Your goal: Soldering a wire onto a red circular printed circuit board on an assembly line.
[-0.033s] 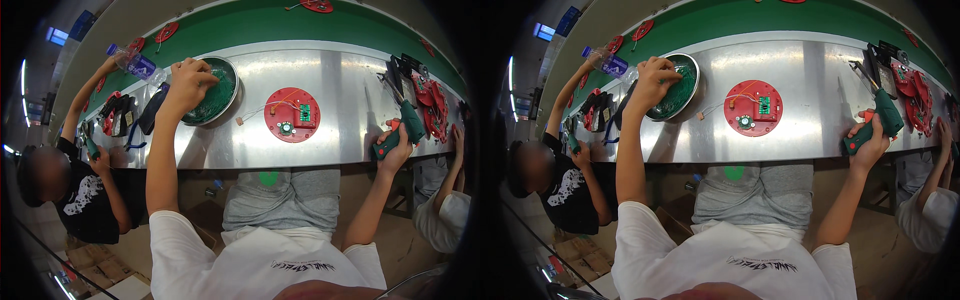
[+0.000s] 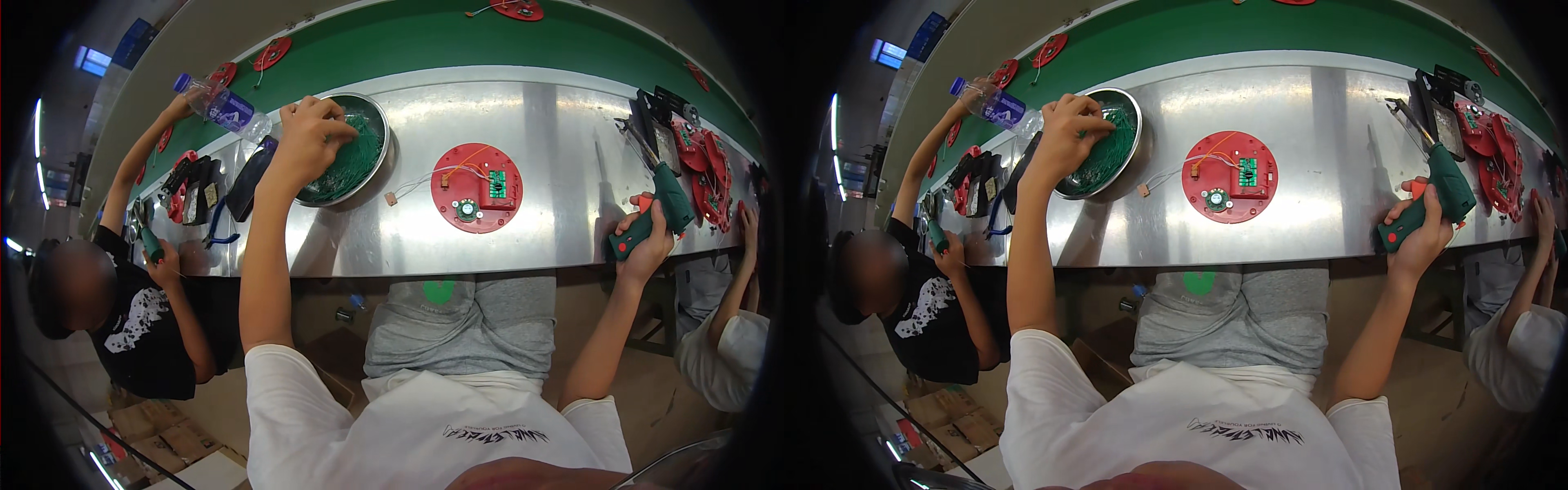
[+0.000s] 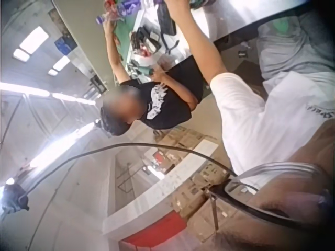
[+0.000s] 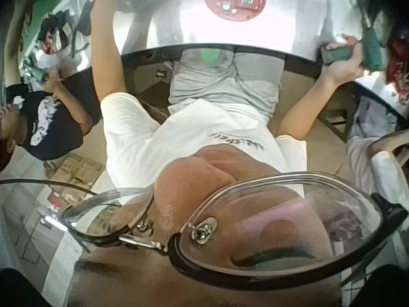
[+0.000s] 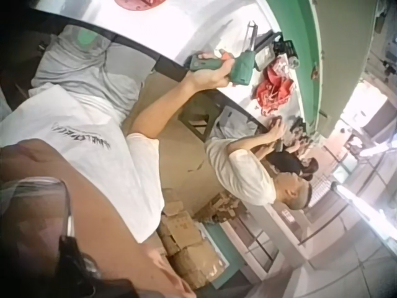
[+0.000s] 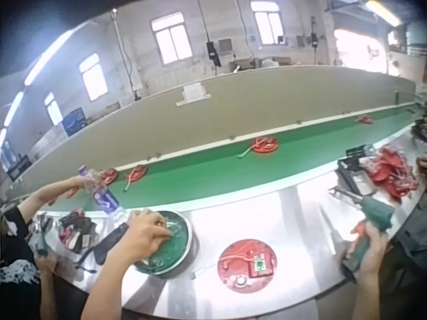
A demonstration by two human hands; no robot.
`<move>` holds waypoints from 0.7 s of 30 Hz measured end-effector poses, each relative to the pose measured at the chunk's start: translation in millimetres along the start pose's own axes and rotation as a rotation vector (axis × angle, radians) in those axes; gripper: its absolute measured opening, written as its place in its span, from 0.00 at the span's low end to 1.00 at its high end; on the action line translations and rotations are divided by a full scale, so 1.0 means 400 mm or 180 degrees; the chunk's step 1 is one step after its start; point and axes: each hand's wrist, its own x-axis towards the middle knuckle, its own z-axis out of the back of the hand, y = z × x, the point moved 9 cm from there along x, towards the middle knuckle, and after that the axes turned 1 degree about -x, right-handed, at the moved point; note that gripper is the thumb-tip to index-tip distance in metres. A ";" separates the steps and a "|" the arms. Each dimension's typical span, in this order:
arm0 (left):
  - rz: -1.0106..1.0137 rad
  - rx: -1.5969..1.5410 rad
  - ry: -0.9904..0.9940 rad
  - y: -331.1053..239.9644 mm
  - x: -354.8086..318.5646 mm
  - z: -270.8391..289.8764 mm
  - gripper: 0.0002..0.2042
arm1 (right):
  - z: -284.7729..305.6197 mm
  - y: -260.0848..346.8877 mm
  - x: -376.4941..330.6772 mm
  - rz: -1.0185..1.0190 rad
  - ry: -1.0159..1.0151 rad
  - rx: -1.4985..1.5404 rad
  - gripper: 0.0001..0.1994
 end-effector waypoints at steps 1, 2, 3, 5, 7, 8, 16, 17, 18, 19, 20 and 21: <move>0.0070 -0.0028 0.0071 0.004 -0.001 -0.009 0.07 | -0.002 0.001 0.000 0.0021 0.0006 -0.0007 0.13; 0.0141 -0.0055 0.0141 0.009 -0.002 -0.016 0.08 | -0.003 0.000 0.001 0.0022 0.0000 -0.0006 0.13; 0.0137 -0.0054 0.0141 0.009 0.000 -0.017 0.08 | -0.005 -0.002 0.001 0.0014 0.0013 0.0018 0.13; 0.0059 0.0002 0.0070 -0.006 0.007 -0.011 0.07 | -0.003 0.001 0.000 0.0003 0.0030 0.0034 0.13; 0.0029 -0.0018 0.0013 -0.015 0.011 0.001 0.06 | 0.001 0.005 -0.003 -0.0004 0.0033 0.0085 0.13; -0.0005 -0.0036 -0.0044 -0.020 0.017 0.010 0.06 | 0.006 0.006 -0.001 -0.0001 0.0013 0.0078 0.13; -0.0840 -0.1044 -0.1637 -0.317 -0.042 0.210 0.07 | -0.043 0.072 -0.087 0.0985 0.0890 0.0139 0.24; -0.0691 -0.1246 -0.1520 -0.346 -0.046 0.178 0.08 | -0.056 0.085 -0.123 0.1091 0.1023 0.0026 0.26; -0.0092 -0.1673 -0.1446 -0.357 -0.043 0.131 0.07 | -0.067 0.105 -0.156 0.1004 0.1168 -0.0010 0.27; 0.0248 -0.1776 -0.1386 -0.375 -0.037 0.089 0.05 | -0.073 0.117 -0.180 0.0945 0.1293 -0.0102 0.26; 0.0582 -0.1850 -0.1313 -0.380 -0.036 0.047 0.04 | -0.083 0.119 -0.201 0.0881 0.1413 -0.0166 0.25; 0.0589 -0.1770 -0.1310 -0.391 -0.037 0.008 0.03 | -0.094 0.112 -0.220 0.0637 0.1459 -0.0063 0.21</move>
